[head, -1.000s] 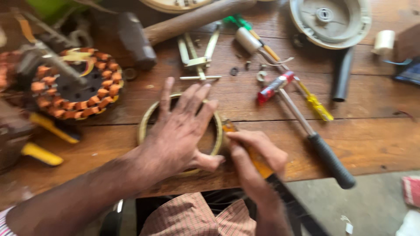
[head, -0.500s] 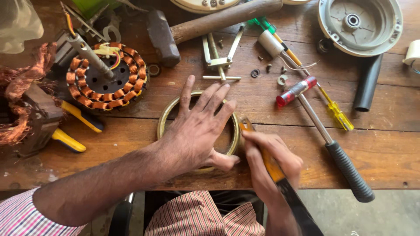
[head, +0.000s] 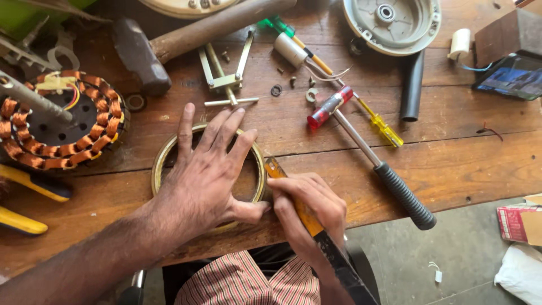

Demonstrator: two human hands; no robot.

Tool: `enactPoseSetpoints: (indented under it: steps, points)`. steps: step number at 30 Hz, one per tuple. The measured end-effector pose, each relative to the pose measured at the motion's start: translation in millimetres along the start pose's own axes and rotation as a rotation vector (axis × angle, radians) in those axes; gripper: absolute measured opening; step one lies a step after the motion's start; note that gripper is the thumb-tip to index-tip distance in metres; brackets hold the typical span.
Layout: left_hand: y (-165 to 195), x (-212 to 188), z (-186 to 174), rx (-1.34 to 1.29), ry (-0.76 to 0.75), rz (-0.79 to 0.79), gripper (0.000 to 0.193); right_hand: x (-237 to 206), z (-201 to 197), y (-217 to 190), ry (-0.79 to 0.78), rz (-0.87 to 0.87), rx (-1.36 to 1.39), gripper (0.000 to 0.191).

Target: The person holds a brass ring from a fan motor against the workbench and files its edge with a flat file, rotating the ring to file around its circumference. They reposition the ring and continue filing the edge throughout the clip.

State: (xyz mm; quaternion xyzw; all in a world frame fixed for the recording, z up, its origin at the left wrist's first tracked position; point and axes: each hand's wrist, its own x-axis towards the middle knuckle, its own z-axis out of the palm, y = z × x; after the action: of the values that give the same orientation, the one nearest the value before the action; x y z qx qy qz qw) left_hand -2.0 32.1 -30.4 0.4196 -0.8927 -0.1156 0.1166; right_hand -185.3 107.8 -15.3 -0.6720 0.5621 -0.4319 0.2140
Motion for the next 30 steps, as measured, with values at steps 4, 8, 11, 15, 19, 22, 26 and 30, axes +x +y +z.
enactPoseSetpoints:
  steps: [4,8,11,15,19,22,26,30]
  points:
    - [-0.6,0.4,1.0,0.015,0.002,-0.019,0.129,2.4,0.1,3.0,0.001,0.03,0.025,0.017]
    - [-1.1,-0.6,1.5,0.02,0.016,-0.013,0.129,1.2,1.4,5.6,-0.004,-0.02,0.029,0.018]
    - [-1.3,-0.3,1.9,0.006,0.037,-0.004,0.125,0.3,-0.2,6.7,-0.008,0.027,0.026,0.017]
    - [-1.8,1.9,2.5,0.031,0.007,-0.003,0.126,2.8,-2.2,8.3,-0.02,0.041,0.059,0.019]
    - [-2.2,0.7,2.2,0.028,0.021,-0.001,0.128,1.7,-0.2,6.8,-0.013,-0.002,0.028,0.018]
    - [-2.9,1.2,2.1,0.033,-0.002,0.003,0.13,1.5,0.3,7.0,-0.001,0.03,0.078,0.019]
    - [-3.8,0.9,1.2,0.01,0.016,-0.003,0.126,4.2,-2.3,10.4,-0.056,0.155,0.224,0.02]
    - [-4.3,0.9,0.8,0.004,0.035,0.01,0.127,1.2,-0.7,8.6,-0.009,0.013,0.077,0.019]
